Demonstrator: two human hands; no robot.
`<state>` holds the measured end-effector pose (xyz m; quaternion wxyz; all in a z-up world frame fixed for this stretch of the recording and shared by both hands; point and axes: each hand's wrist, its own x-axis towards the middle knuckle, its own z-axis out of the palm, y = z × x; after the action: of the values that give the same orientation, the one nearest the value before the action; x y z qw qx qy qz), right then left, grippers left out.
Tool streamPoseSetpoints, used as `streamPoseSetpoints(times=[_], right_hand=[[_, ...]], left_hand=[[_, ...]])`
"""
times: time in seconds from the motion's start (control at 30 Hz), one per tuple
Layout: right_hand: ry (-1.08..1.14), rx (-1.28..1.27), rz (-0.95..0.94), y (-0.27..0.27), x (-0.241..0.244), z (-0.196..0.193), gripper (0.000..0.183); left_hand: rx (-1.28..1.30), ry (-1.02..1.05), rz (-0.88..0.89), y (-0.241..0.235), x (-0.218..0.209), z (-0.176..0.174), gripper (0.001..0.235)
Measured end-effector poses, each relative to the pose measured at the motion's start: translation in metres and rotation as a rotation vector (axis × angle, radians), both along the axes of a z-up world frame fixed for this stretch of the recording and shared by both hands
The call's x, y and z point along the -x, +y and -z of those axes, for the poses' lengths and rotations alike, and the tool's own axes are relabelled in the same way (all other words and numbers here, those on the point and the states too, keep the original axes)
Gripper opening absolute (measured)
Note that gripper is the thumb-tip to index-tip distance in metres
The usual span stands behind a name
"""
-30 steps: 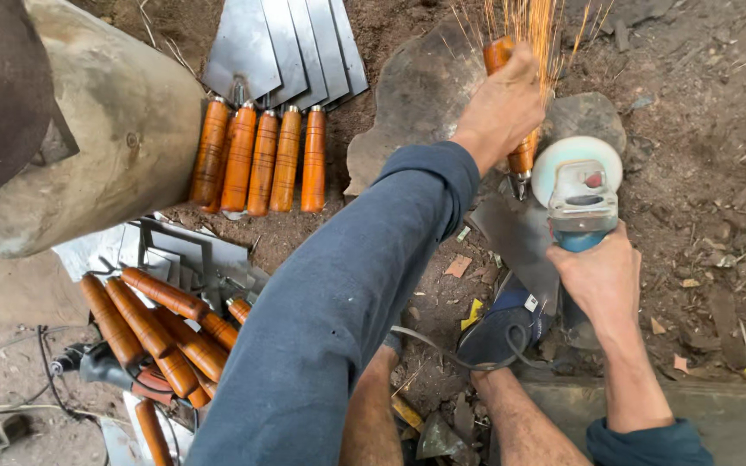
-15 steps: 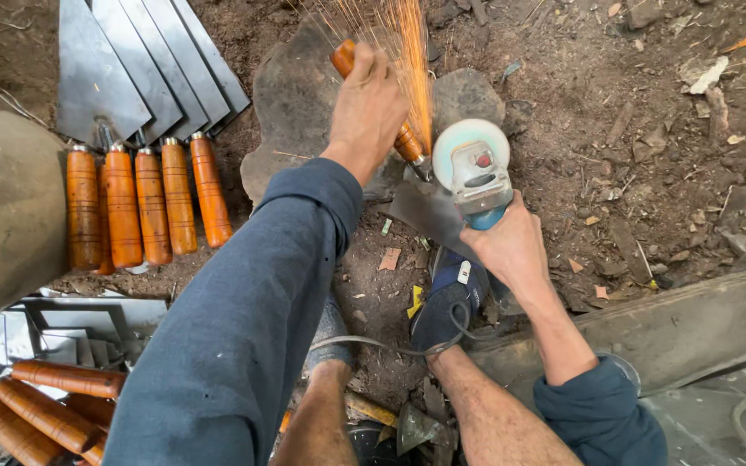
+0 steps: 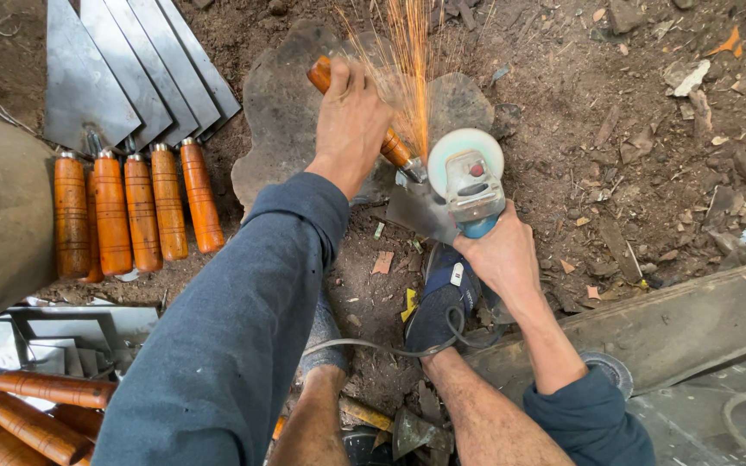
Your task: The person uses an angle grinder to grind the edges of metal trowels. They hold each trowel by its wooden handle and apply the grinder to the blade, producing sparks. The person repeatedly picks up trowels from a pile, grinds them, and places them back down.
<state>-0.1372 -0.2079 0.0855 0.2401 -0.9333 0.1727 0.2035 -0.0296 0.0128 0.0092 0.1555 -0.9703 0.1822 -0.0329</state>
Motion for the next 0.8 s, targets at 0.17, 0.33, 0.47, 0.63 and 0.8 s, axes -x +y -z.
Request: streamPoseSetpoints(times=[0.17, 0.33, 0.47, 0.63, 0.8], right_hand=[[0.005, -0.006, -0.028, -0.001, 0.004, 0.002, 0.067], [0.016, 0.030, -0.043, 0.003, 0.002, -0.003, 0.066], [0.005, 0.007, -0.016, 0.003, 0.003, -0.005, 0.065], [-0.025, 0.015, -0.041, 0.002, -0.002, 0.002, 0.067], [-0.025, 0.051, -0.070, -0.008, -0.009, -0.007, 0.038]], left_hand=[[-0.046, 0.086, -0.028, -0.001, 0.002, 0.002, 0.016], [0.022, 0.034, -0.048, 0.001, 0.007, -0.002, 0.017], [-0.009, 0.040, -0.049, 0.000, 0.009, -0.003, 0.017], [-0.044, 0.056, -0.055, 0.004, 0.011, -0.005, 0.015], [0.217, 0.260, 0.097, 0.016, 0.036, -0.026, 0.013]])
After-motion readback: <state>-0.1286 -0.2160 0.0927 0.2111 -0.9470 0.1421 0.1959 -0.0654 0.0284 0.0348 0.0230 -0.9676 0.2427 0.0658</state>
